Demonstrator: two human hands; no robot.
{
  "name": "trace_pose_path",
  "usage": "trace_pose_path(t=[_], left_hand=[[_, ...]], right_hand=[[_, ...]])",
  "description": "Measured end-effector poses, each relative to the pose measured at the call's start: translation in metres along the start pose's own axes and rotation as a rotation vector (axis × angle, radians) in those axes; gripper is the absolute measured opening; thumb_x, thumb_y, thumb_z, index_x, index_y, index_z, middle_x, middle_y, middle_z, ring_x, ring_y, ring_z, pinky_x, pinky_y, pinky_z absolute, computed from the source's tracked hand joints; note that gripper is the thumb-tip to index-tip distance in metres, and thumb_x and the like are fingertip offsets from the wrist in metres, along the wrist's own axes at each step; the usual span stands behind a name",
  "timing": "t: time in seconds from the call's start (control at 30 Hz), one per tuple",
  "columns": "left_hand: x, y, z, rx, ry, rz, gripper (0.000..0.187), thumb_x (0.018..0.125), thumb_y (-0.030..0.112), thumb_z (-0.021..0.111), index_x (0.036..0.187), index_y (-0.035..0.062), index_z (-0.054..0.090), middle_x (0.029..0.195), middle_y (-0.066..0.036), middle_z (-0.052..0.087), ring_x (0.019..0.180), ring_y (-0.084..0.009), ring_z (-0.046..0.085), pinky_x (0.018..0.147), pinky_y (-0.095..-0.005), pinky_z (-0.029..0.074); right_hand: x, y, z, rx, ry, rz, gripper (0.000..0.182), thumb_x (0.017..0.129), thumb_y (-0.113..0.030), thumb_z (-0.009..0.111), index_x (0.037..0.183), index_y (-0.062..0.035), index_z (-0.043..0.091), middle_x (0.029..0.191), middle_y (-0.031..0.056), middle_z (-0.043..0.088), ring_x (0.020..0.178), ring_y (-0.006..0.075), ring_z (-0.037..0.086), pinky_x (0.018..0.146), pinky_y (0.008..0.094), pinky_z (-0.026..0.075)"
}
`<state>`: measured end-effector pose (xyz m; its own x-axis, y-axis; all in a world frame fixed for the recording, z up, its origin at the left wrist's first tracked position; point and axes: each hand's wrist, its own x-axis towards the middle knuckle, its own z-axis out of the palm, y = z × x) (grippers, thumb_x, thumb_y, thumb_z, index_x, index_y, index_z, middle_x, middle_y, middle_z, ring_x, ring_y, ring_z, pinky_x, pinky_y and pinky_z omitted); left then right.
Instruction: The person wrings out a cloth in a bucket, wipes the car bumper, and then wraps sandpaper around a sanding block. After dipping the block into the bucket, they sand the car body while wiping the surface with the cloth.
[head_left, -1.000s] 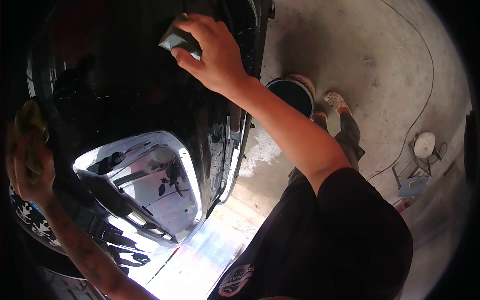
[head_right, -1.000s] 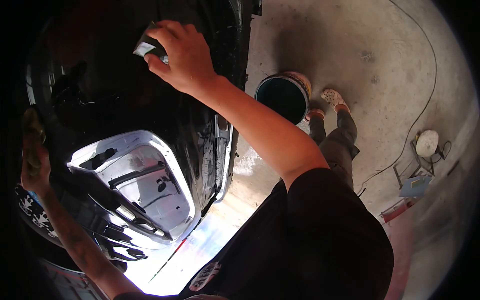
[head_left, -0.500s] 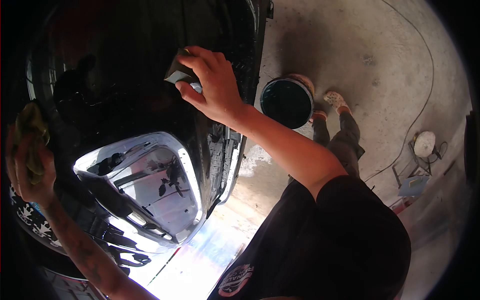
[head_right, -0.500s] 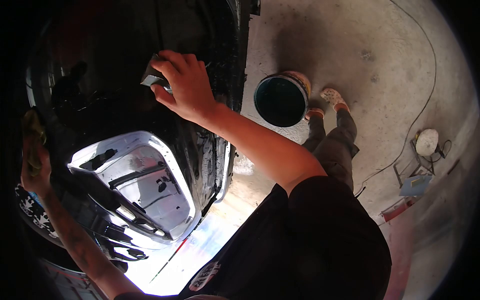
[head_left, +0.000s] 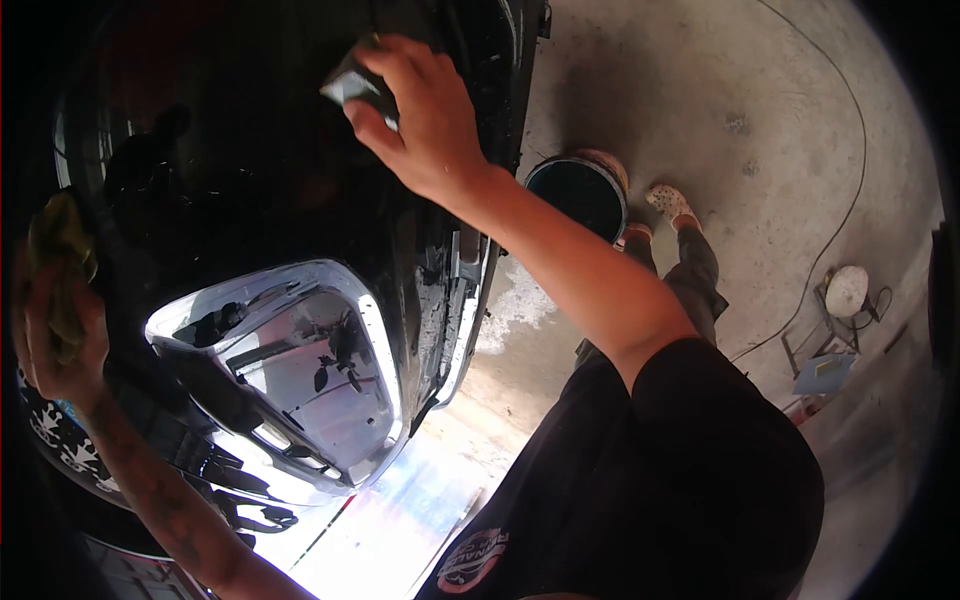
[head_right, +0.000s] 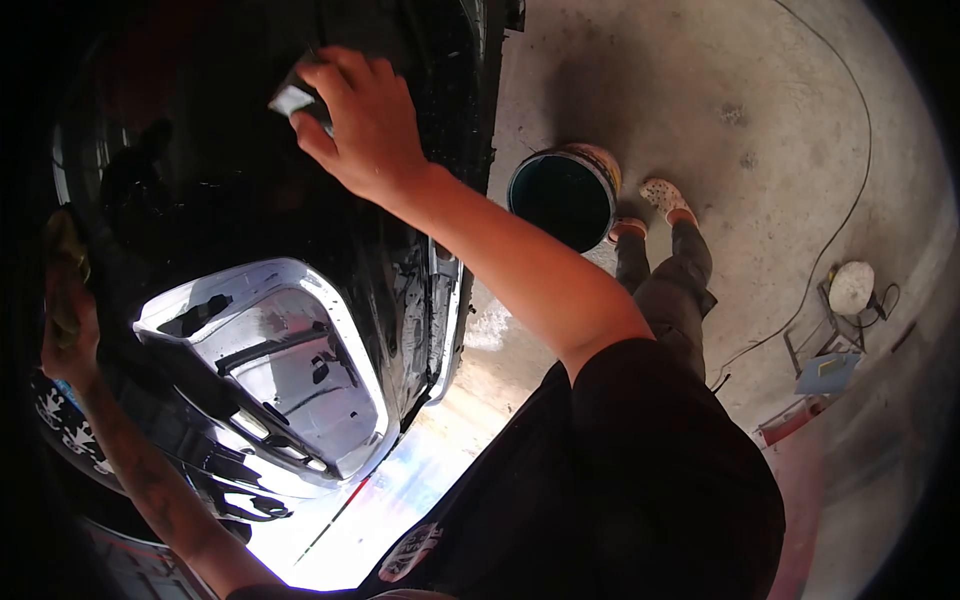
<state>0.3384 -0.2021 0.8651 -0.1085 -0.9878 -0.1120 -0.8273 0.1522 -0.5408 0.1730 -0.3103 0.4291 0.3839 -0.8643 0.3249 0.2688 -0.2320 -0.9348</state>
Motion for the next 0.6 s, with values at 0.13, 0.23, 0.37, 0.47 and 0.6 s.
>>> trace_pose_path(t=[0.13, 0.23, 0.37, 0.47, 0.6], left_hand=[[0.017, 0.018, 0.000, -0.031, -0.002, -0.011, 0.032, 0.092, 0.008, 0.077, 0.119, -0.0078, 0.073, 0.121, -0.012, 0.076, 0.105, -0.0243, 0.076, 0.091, -0.0298, 0.062], [0.026, 0.029, 0.003, -0.045, 0.019, -0.042, 0.025, 0.089, 0.008, 0.076, 0.111, -0.0028, 0.075, 0.122, -0.019, 0.073, 0.108, -0.0335, 0.074, 0.090, -0.0379, 0.063], [0.021, 0.027, 0.005, -0.036, 0.025, -0.050, 0.026, 0.089, 0.007, 0.076, 0.113, -0.0033, 0.075, 0.122, -0.017, 0.074, 0.108, -0.0307, 0.074, 0.091, -0.0360, 0.062], [0.012, 0.015, 0.004, -0.011, -0.001, 0.003, 0.033, 0.093, 0.007, 0.077, 0.122, -0.0080, 0.072, 0.121, -0.011, 0.076, 0.105, -0.0215, 0.076, 0.092, -0.0289, 0.061], [0.018, 0.023, 0.006, -0.016, 0.015, -0.027, 0.026, 0.089, 0.004, 0.076, 0.113, -0.0044, 0.074, 0.123, -0.016, 0.074, 0.107, -0.0301, 0.074, 0.091, -0.0352, 0.062]], right_hand=[[-0.053, -0.026, -0.018, 0.010, -0.141, 0.041, 0.049, 0.079, -0.022, 0.081, 0.124, -0.0125, 0.063, 0.132, 0.0098, 0.058, 0.106, 0.0335, 0.059, 0.086, 0.0465, 0.049], [-0.059, -0.025, -0.017, -0.039, -0.139, 0.008, 0.048, 0.080, -0.023, 0.081, 0.124, -0.0128, 0.063, 0.131, 0.0091, 0.058, 0.106, 0.0328, 0.059, 0.086, 0.0463, 0.049], [-0.003, -0.008, -0.007, -0.080, -0.055, -0.030, 0.045, 0.082, -0.024, 0.081, 0.122, -0.0119, 0.063, 0.129, 0.0090, 0.059, 0.104, 0.0323, 0.059, 0.084, 0.0456, 0.049], [0.009, -0.006, -0.002, -0.072, 0.002, -0.035, 0.044, 0.083, -0.024, 0.080, 0.122, -0.0117, 0.063, 0.129, 0.0090, 0.059, 0.103, 0.0325, 0.059, 0.083, 0.0457, 0.050], [-0.042, -0.024, -0.011, -0.015, -0.099, 0.032, 0.048, 0.081, -0.024, 0.082, 0.123, -0.0118, 0.063, 0.131, 0.0093, 0.058, 0.103, 0.0331, 0.059, 0.084, 0.0461, 0.049]])
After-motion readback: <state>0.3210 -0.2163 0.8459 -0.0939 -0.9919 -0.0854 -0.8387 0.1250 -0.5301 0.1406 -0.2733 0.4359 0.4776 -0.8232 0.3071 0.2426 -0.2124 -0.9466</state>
